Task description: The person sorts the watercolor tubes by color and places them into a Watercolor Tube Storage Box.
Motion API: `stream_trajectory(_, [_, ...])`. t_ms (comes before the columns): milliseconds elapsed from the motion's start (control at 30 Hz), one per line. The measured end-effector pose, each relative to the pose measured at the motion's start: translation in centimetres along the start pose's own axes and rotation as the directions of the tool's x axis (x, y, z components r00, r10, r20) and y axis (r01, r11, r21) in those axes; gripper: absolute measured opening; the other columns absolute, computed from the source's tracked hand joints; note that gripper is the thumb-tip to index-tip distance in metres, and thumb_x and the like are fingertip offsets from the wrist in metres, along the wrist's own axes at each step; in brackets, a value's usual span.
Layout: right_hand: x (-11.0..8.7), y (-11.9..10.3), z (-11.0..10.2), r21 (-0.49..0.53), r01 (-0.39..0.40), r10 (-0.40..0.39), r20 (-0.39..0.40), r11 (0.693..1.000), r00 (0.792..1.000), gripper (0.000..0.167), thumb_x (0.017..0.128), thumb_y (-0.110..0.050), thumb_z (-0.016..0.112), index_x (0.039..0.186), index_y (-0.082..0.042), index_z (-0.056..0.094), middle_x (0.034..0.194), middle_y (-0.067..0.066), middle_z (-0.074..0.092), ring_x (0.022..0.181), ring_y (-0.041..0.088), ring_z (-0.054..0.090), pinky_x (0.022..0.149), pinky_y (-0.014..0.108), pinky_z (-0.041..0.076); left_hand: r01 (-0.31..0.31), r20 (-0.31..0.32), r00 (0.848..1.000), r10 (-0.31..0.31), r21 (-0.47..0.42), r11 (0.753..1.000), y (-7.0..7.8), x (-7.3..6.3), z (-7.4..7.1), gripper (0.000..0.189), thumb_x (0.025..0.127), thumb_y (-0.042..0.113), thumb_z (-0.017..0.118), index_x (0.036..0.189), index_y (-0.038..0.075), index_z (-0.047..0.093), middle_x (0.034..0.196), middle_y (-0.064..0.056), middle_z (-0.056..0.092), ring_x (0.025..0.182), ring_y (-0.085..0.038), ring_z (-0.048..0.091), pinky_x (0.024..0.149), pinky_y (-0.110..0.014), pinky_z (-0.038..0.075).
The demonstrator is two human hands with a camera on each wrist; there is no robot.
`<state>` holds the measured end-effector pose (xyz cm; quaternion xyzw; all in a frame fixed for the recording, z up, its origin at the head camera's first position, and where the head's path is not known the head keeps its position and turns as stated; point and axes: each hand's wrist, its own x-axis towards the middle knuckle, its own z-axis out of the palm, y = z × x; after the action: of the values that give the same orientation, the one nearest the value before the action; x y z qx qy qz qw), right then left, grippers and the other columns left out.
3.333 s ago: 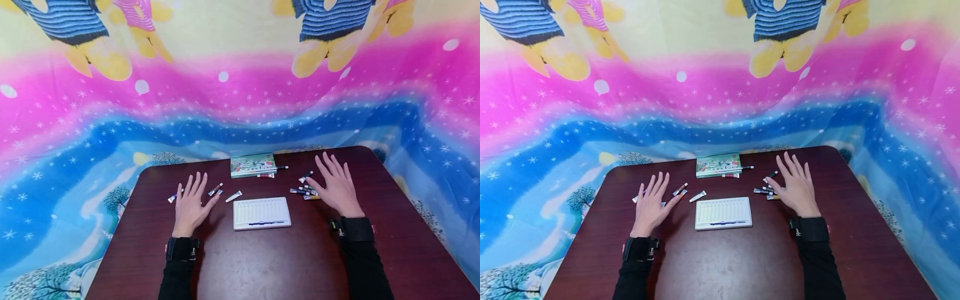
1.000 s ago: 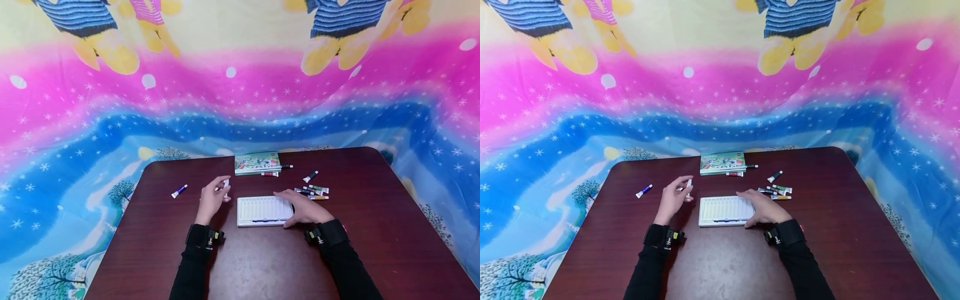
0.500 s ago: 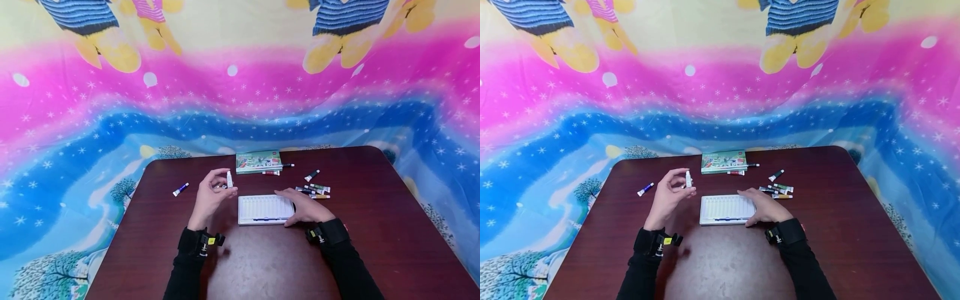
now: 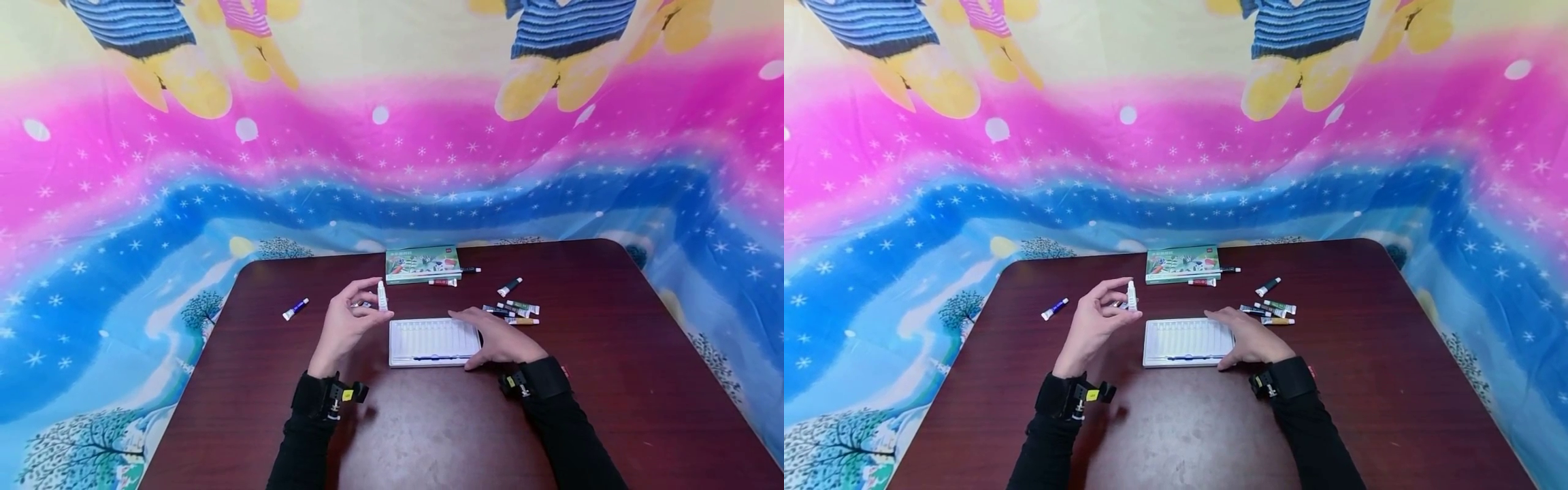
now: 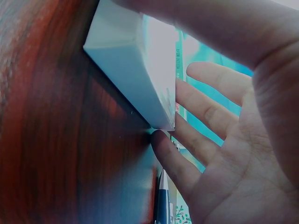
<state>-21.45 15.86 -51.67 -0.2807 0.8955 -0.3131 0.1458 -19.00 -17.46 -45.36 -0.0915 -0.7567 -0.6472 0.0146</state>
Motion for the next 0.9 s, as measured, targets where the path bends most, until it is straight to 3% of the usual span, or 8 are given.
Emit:
stream_trajectory(100, [0.0,0.0,0.0,0.000,-0.001,0.001,0.000,1.000,1.000,0.105,0.073,-0.028,0.096,0.161,-0.014,0.040,0.154,0.017,0.046,0.134,0.034,0.049,0.108,0.054,0.046,-0.014,-0.012,1.000,0.014,0.019,1.000,0.1,-0.1,0.0,0.068,0.081,0.013,0.090,0.143,0.013,0.060,0.102,-0.015,0.072,0.080,-0.022,0.077,0.077,-0.029,0.061])
stream_trajectory(267, [0.1,0.0,0.0,-0.001,0.004,-0.004,-0.002,1.000,1.000,0.105,0.073,-0.029,0.096,0.160,-0.014,0.040,0.154,0.017,0.047,0.134,0.034,0.049,0.108,0.054,0.046,-0.011,-0.014,1.000,0.012,0.040,0.999,0.1,-0.1,0.1,0.062,0.079,0.011,0.091,0.135,0.019,0.066,0.096,-0.013,0.075,0.077,-0.020,0.074,0.075,-0.029,0.060])
stream_trajectory(400, [-0.1,0.1,0.1,-0.003,0.001,-0.001,-0.002,1.000,1.000,0.104,0.074,-0.028,0.096,0.160,-0.014,0.040,0.155,0.017,0.045,0.136,0.035,0.048,0.108,0.055,0.046,0.005,0.001,1.000,-0.006,0.134,0.991,-1.0,0.0,0.7,0.058,0.078,0.010,0.091,0.131,0.017,0.068,0.090,-0.009,0.075,0.077,-0.017,0.072,0.074,-0.029,0.060])
stream_trajectory(500, [-0.1,0.0,0.1,-0.002,-0.003,0.003,0.000,1.000,1.000,0.104,0.074,-0.028,0.095,0.161,-0.014,0.040,0.156,0.017,0.045,0.137,0.035,0.047,0.109,0.054,0.045,0.017,0.022,0.999,-0.025,0.291,0.957,-2.3,0.0,1.4,0.057,0.078,0.013,0.092,0.130,0.014,0.068,0.087,-0.005,0.075,0.076,-0.012,0.071,0.073,-0.028,0.059])
stream_trajectory(633, [0.0,0.0,0.1,-0.001,0.006,-0.006,-0.001,1.000,1.000,0.103,0.075,-0.028,0.095,0.160,-0.013,0.040,0.155,0.017,0.046,0.136,0.035,0.049,0.108,0.054,0.046,0.012,0.053,0.998,-0.042,0.471,0.882,-3.8,-0.2,2.5,0.054,0.078,0.017,0.093,0.127,0.013,0.069,0.093,-0.003,0.074,0.075,-0.010,0.068,0.073,-0.030,0.059])
stream_trajectory(767, [0.0,-0.1,0.0,-0.001,0.007,-0.007,-0.004,1.000,1.000,0.103,0.074,-0.028,0.095,0.160,-0.012,0.041,0.154,0.018,0.046,0.135,0.035,0.049,0.107,0.054,0.046,0.005,0.064,0.997,-0.048,0.554,0.833,-4.4,-0.3,3.1,0.053,0.076,0.017,0.094,0.124,0.013,0.070,0.098,-0.004,0.071,0.074,-0.011,0.066,0.072,-0.032,0.058])
stream_trajectory(900, [-0.1,-0.1,0.0,-0.005,-0.005,0.005,-0.002,1.000,1.000,0.103,0.074,-0.028,0.095,0.160,-0.013,0.041,0.154,0.017,0.046,0.134,0.035,0.049,0.107,0.054,0.046,0.010,0.087,0.993,-0.076,0.591,0.807,-4.8,-0.2,3.3,0.053,0.075,0.017,0.094,0.122,0.011,0.071,0.095,-0.002,0.069,0.075,-0.011,0.065,0.072,-0.031,0.057])
